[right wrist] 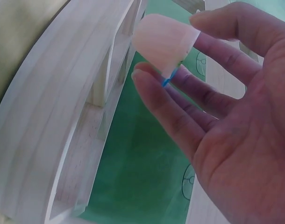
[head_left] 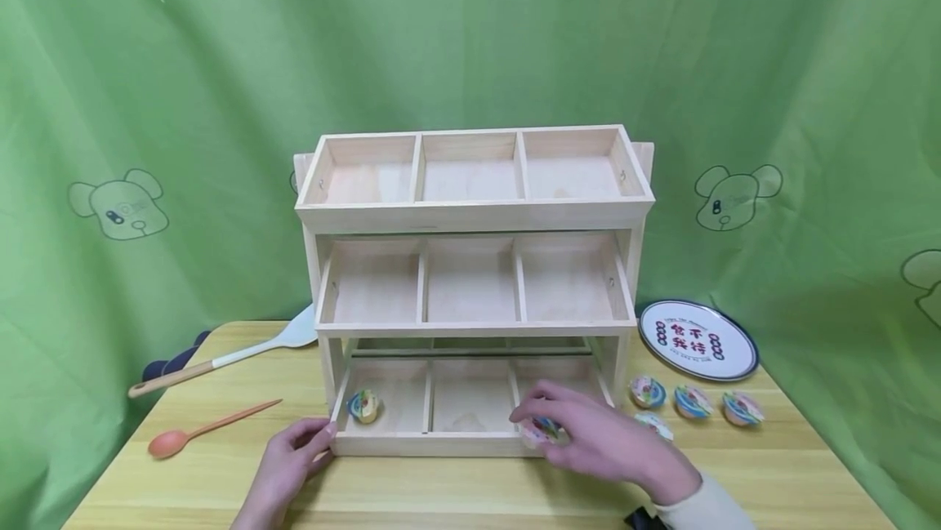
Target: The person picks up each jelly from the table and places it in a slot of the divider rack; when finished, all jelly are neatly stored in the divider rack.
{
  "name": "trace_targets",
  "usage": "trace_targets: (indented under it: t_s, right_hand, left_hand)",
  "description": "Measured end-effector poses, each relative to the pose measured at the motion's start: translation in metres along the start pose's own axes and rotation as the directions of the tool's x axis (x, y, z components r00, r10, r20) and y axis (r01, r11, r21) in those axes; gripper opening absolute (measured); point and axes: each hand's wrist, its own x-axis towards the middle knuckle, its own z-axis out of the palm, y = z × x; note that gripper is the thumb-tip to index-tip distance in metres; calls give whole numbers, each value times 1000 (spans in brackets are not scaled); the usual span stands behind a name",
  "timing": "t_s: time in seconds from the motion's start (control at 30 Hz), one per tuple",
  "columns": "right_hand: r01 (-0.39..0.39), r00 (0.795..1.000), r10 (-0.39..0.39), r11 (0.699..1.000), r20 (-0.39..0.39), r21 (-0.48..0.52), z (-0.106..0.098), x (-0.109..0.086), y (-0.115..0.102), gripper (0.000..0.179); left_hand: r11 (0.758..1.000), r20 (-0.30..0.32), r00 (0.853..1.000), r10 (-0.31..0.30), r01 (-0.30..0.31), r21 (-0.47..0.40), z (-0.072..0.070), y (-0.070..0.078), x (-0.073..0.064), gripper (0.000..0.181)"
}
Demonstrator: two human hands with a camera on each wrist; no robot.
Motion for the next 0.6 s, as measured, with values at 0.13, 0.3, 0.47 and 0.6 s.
trace_targets:
  t_s: [0.13,0.3,0.47,0.6]
  right_hand:
    - [-13,1000,13,1000,3,-2,3,7,-2,37]
    - [-28,1000,28,1000,14,1,6,17,-3,36]
    - [-27,999,27,1000,25,16,10,29,-5,38]
    - [-21,999,20,1000,47,20,12,38,-6,41]
  left_hand:
    - [1000,-3,1000,-10,10,-7,0,0,0,33]
    - [1000,0,1000,-9,9,-9,0,1,0,33]
    - [1000,1,1000,-11,11,-9,0,0,0,33]
    - [1000,4,1000,-6,6,-12,0,0,1,34]
